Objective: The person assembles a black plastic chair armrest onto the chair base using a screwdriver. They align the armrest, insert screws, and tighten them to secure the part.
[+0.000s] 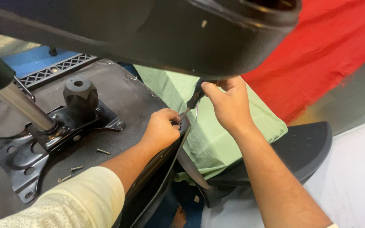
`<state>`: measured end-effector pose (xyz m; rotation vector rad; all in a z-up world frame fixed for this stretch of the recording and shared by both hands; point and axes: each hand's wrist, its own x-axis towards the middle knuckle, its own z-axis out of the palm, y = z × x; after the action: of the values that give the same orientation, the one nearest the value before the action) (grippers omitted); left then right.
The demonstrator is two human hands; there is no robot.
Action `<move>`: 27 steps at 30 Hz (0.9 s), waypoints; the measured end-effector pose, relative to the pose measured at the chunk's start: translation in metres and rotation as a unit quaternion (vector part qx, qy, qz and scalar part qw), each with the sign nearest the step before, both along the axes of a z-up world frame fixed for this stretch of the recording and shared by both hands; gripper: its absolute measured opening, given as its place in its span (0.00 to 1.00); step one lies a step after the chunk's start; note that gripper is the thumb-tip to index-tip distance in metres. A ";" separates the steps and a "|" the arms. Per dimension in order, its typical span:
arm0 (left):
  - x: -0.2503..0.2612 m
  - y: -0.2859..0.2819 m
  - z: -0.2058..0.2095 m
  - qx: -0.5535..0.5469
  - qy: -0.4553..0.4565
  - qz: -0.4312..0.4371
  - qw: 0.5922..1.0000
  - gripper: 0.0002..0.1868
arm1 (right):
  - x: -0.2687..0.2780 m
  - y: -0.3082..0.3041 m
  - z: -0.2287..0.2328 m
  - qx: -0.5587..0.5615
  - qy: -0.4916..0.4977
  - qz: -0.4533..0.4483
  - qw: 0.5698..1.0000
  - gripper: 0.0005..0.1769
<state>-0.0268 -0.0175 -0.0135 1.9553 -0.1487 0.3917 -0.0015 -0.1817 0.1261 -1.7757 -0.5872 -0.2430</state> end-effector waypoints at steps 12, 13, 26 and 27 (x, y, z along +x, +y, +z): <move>-0.002 -0.002 0.003 0.004 0.012 0.010 1.000 0.06 | -0.008 0.012 0.003 0.015 0.020 0.030 0.999 0.09; -0.003 -0.002 0.004 -0.001 0.016 0.009 1.000 0.06 | -0.006 0.013 0.002 -0.003 0.007 0.018 1.000 0.07; 0.000 -0.001 -0.006 -0.007 -0.089 -0.042 0.995 0.10 | 0.009 0.002 -0.001 -0.119 -0.135 -0.027 0.983 0.05; 0.000 -0.001 -0.006 -0.005 -0.074 -0.043 0.996 0.09 | 0.010 0.001 -0.001 -0.120 -0.151 -0.027 0.981 0.05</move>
<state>-0.0264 -0.0183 -0.0200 1.9030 -0.3251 0.4798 0.0083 -0.1808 0.1253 -2.0051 -0.8124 -0.5024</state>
